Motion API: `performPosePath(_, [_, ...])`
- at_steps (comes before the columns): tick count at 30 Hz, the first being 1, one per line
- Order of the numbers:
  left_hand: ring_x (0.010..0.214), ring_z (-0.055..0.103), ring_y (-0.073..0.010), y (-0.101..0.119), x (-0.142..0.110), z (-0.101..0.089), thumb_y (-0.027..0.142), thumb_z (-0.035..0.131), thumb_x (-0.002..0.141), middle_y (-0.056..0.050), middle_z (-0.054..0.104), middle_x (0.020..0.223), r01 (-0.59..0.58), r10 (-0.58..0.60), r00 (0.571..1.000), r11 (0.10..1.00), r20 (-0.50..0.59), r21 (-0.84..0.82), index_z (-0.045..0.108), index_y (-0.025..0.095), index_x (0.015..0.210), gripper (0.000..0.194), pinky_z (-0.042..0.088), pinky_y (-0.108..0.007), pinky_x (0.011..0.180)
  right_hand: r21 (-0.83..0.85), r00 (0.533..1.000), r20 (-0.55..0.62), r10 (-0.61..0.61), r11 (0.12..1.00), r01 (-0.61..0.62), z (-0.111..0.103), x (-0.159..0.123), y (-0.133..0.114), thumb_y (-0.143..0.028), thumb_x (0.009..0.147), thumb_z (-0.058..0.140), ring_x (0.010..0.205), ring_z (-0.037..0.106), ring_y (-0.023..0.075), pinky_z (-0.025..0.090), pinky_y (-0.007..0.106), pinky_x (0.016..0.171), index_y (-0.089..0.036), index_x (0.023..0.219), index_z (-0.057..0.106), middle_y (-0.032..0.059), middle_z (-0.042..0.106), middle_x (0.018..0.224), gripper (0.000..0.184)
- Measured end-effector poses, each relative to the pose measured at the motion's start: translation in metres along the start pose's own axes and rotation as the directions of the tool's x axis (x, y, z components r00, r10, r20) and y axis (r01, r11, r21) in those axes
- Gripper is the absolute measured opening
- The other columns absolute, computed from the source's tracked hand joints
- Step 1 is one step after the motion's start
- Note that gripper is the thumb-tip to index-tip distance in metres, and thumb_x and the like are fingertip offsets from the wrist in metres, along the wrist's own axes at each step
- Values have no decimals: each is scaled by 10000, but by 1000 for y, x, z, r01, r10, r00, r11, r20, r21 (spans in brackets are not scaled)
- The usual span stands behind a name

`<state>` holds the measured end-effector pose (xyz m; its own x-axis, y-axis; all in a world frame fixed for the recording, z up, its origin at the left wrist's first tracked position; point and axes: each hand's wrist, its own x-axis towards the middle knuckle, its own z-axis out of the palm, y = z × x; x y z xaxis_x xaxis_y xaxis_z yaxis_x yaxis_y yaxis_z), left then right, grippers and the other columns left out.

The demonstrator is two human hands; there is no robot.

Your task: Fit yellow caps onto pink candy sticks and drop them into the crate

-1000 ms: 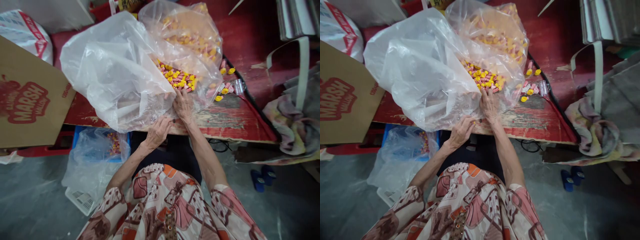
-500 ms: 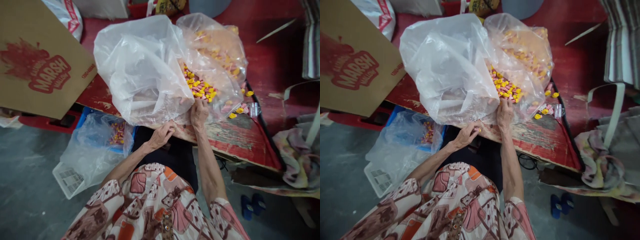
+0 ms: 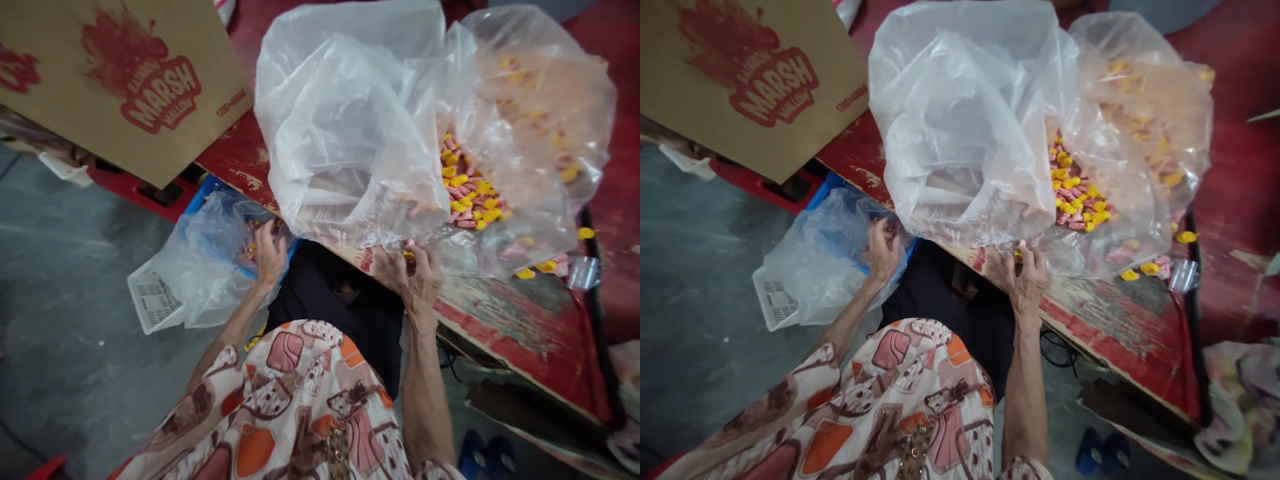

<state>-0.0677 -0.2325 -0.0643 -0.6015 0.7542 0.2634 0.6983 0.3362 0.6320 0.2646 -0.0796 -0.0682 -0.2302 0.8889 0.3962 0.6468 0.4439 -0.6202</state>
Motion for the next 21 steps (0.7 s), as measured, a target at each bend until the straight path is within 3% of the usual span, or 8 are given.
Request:
performPosePath(2, [1237,670,-276,36,25,32,321,536,1106,-187,612,1462,-123,122,992,988,-19,-94,419,190,1596,521,551,-492,1162,-23,1000,-12,20,1000,-20,0,1,3,-458,1065,561,937,691,245,592,390,846,-214,1148,751,134,728,1139,320])
performPosePath(5, [1253,672,-291,98,82,96,290,574,1109,-161,663,1429,-277,294,955,934,45,-225,435,179,1604,526,575,-478,1152,-59,999,-38,28,998,-30,-2,2,3,-392,1078,491,989,686,254,567,403,897,-206,1110,756,128,723,1089,326])
performPosePath(8, [1353,619,-333,144,136,154,224,631,1087,-171,653,1468,-271,310,939,934,151,-233,532,196,1543,468,543,-553,1205,-51,997,-51,58,997,-60,-3,1,1,-408,1073,483,945,667,253,550,405,875,-195,1127,739,128,710,1059,337])
performPosePath(10, [1381,597,-362,159,158,179,166,658,1064,-176,648,1475,-204,245,945,960,219,-194,588,212,1487,431,542,-615,1191,-47,993,-67,95,994,-98,-3,2,-1,-462,1073,493,864,641,238,539,395,826,-185,1146,726,127,704,1041,370])
performPosePath(13, [1402,590,-395,163,164,190,122,684,1040,-165,643,1468,-128,164,953,980,256,-151,620,236,1449,430,541,-678,1168,-44,989,-84,124,991,-128,-3,4,-4,-544,1079,492,783,610,217,520,376,767,-183,1111,721,119,698,1005,428])
performPosePath(17, [1455,559,-407,156,152,174,155,675,1059,-121,626,1493,-139,173,962,976,213,-166,618,277,1436,400,498,-704,1202,-30,975,-174,140,989,-148,-5,6,-6,-648,1079,509,732,592,208,509,374,736,-195,1038,716,91,685,922,499])
performPosePath(19, [1438,559,-399,155,150,166,147,671,1060,-125,630,1494,-150,187,962,971,199,-188,634,254,1380,339,492,-680,1210,-43,952,-269,144,986,-161,-6,6,-8,-674,1075,521,744,601,219,509,385,745,-195,1019,715,94,684,891,520])
performPosePath(21, [1382,583,-378,156,150,161,134,662,1062,-151,666,1426,-154,198,962,962,186,-225,655,212,1277,229,494,-629,1209,-62,954,-271,125,987,-147,-6,4,-10,-692,1079,503,717,591,216,499,382,732,-192,1014,723,87,677,849,550])
